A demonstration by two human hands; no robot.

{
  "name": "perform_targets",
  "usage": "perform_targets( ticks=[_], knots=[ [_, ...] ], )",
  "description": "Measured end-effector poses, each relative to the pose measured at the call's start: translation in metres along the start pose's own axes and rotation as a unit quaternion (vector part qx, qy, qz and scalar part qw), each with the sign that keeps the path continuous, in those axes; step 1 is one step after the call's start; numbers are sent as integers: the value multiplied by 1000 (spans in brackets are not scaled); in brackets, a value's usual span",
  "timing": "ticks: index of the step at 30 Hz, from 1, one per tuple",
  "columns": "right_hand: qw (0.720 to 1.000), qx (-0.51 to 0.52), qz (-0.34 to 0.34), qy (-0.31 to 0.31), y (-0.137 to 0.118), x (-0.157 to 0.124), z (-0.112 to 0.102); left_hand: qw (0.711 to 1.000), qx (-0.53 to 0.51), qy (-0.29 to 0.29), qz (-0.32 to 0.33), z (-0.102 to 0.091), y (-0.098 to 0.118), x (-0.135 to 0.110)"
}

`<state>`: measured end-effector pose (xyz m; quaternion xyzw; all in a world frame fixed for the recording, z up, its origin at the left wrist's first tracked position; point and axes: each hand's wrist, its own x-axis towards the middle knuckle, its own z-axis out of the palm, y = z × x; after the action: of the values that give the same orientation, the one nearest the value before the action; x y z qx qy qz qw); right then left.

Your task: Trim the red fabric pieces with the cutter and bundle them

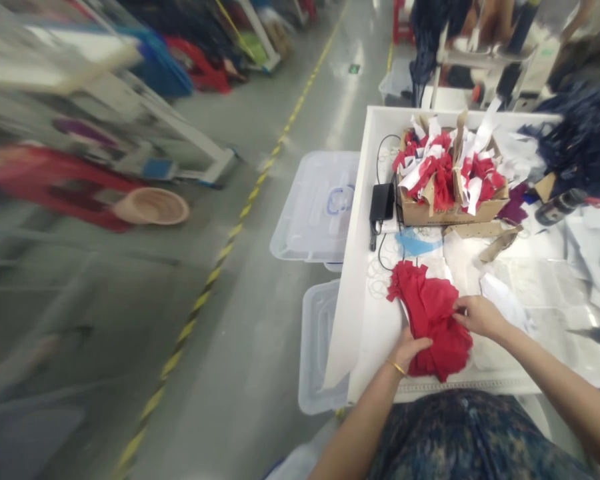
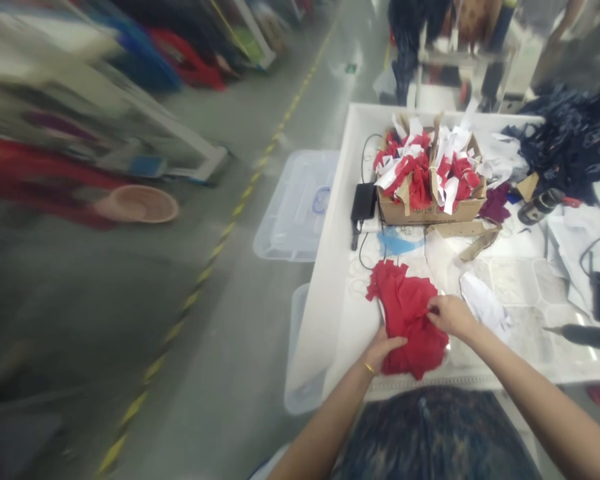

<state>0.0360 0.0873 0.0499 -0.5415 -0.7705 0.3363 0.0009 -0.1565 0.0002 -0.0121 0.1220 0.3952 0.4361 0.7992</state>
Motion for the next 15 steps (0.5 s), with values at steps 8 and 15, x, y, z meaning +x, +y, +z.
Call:
perform_targets(
  ticks=[8,15],
  knots=[
    [994,57,-33,90,-38,63,-3,999,17,27,-18,-6,2,0],
    [981,84,-44,169,-21,19,26,998,-29,55,-23,-3,-1,2]
  ],
)
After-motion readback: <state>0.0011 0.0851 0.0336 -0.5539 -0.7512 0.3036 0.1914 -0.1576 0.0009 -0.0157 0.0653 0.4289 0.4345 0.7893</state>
